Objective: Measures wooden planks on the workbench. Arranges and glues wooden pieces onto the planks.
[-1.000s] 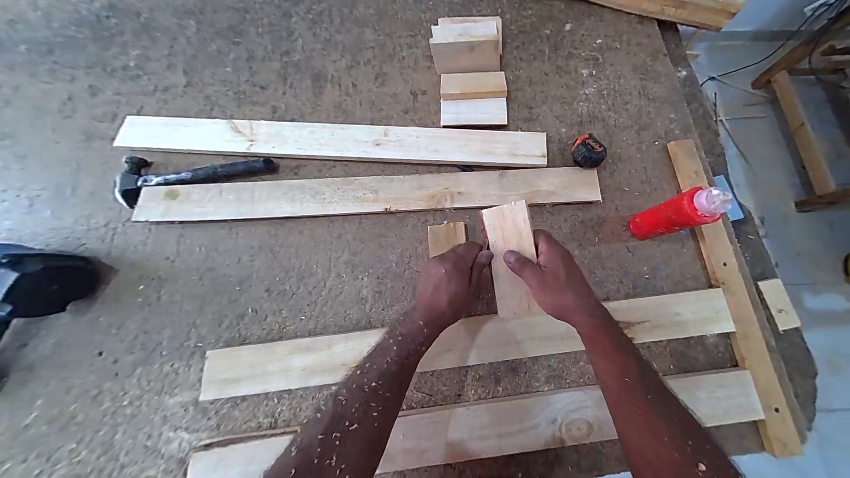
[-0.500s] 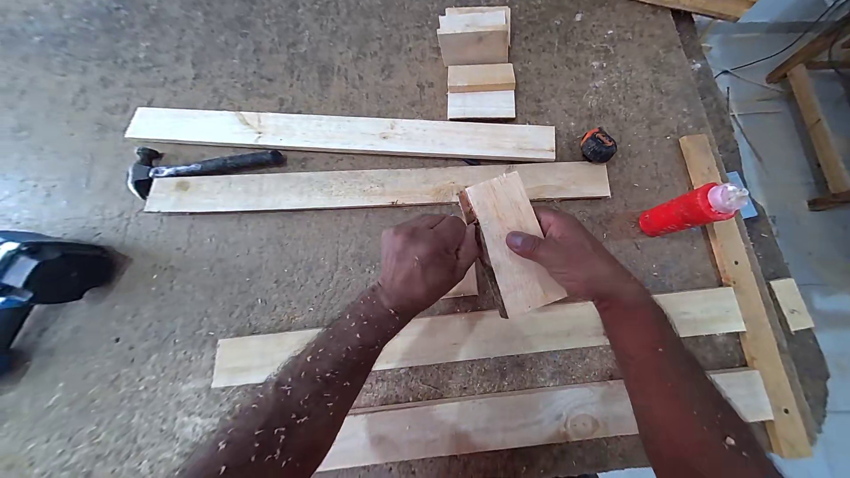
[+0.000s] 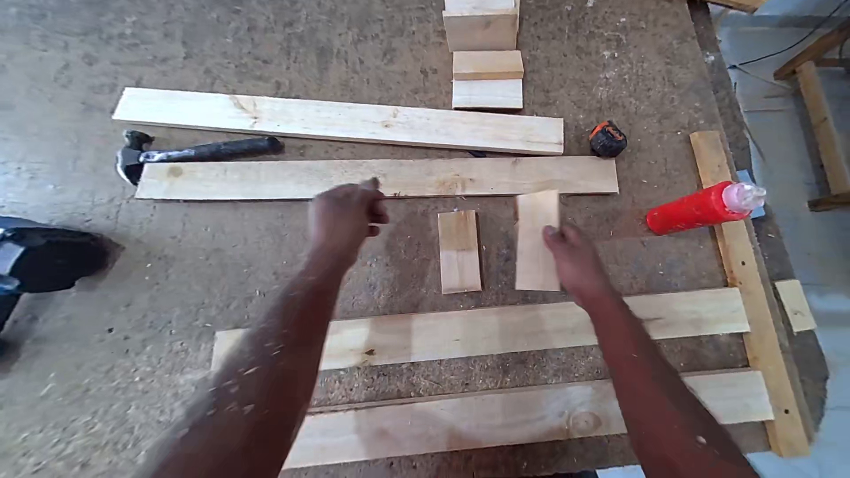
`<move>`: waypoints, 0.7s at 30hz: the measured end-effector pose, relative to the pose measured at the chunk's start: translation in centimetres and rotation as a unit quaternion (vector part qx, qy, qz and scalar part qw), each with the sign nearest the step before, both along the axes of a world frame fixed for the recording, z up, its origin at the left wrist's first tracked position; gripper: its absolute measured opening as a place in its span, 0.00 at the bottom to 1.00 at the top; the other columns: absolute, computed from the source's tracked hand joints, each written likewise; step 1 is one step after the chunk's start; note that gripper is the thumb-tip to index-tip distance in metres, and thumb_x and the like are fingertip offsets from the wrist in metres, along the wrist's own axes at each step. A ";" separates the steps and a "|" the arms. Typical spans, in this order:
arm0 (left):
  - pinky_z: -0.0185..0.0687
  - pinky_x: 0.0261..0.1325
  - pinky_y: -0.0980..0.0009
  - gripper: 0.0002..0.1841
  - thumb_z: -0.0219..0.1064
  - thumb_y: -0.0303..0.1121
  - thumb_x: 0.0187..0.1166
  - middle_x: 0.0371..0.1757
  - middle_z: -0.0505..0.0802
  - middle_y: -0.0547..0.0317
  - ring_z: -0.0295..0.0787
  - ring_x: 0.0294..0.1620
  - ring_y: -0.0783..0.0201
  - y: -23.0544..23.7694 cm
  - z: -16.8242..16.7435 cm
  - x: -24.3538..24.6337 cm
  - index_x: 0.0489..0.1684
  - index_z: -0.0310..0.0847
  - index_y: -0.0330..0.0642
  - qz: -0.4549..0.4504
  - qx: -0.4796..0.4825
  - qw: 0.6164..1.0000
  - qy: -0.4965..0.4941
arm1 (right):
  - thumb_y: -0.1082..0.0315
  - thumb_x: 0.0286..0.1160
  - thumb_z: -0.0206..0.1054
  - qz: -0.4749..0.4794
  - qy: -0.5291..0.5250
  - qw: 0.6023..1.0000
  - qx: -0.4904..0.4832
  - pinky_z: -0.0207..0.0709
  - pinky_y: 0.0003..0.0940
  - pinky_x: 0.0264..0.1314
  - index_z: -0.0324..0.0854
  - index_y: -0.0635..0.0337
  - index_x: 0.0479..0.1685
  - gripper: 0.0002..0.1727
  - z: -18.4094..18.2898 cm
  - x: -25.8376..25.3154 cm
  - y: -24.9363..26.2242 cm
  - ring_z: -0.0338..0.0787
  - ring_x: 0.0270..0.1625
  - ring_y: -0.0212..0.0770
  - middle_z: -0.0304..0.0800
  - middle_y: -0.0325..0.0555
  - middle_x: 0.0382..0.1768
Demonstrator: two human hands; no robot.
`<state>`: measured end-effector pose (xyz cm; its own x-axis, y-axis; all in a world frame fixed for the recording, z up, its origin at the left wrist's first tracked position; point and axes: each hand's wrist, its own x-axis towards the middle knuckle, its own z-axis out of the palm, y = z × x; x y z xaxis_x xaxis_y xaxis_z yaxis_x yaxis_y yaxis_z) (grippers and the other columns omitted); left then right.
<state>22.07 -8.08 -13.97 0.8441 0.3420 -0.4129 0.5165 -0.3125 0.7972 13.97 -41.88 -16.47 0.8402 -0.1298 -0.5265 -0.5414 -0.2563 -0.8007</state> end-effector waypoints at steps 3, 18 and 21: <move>0.91 0.44 0.52 0.22 0.59 0.51 0.90 0.39 0.95 0.53 0.94 0.37 0.58 -1.0 -4.9 1.2 0.51 0.88 0.39 -0.051 0.068 0.994 0.063 | 0.49 0.89 0.59 0.095 0.027 0.990 -0.100 0.84 0.61 0.58 0.84 0.59 0.62 0.22 -3.4 2.6 3.1 0.92 0.52 0.53 0.92 0.55 0.48; 0.77 0.56 0.24 0.39 0.48 0.69 0.85 0.51 0.92 0.31 0.88 0.59 0.30 1.7 -7.1 1.4 0.42 0.89 0.37 -0.180 0.358 0.888 0.224 | 0.44 0.84 0.62 0.094 0.053 0.946 -0.306 0.81 0.57 0.66 0.87 0.56 0.62 0.26 -4.2 2.5 7.1 0.87 0.66 0.56 0.89 0.55 0.58; 0.76 0.58 0.23 0.38 0.47 0.64 0.88 0.51 0.92 0.29 0.88 0.60 0.28 1.3 -7.5 1.2 0.43 0.89 0.34 -0.187 0.342 0.898 0.205 | 0.46 0.85 0.63 0.092 0.071 0.953 -0.281 0.84 0.58 0.62 0.83 0.57 0.66 0.25 -4.0 2.6 7.2 0.90 0.61 0.56 0.90 0.55 0.56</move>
<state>23.24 -6.74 -21.47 0.7773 0.3586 -0.5170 0.4802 -0.8690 0.1192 16.58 -34.67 -20.44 0.8020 -0.2814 -0.5270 -0.5376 -0.7245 -0.4314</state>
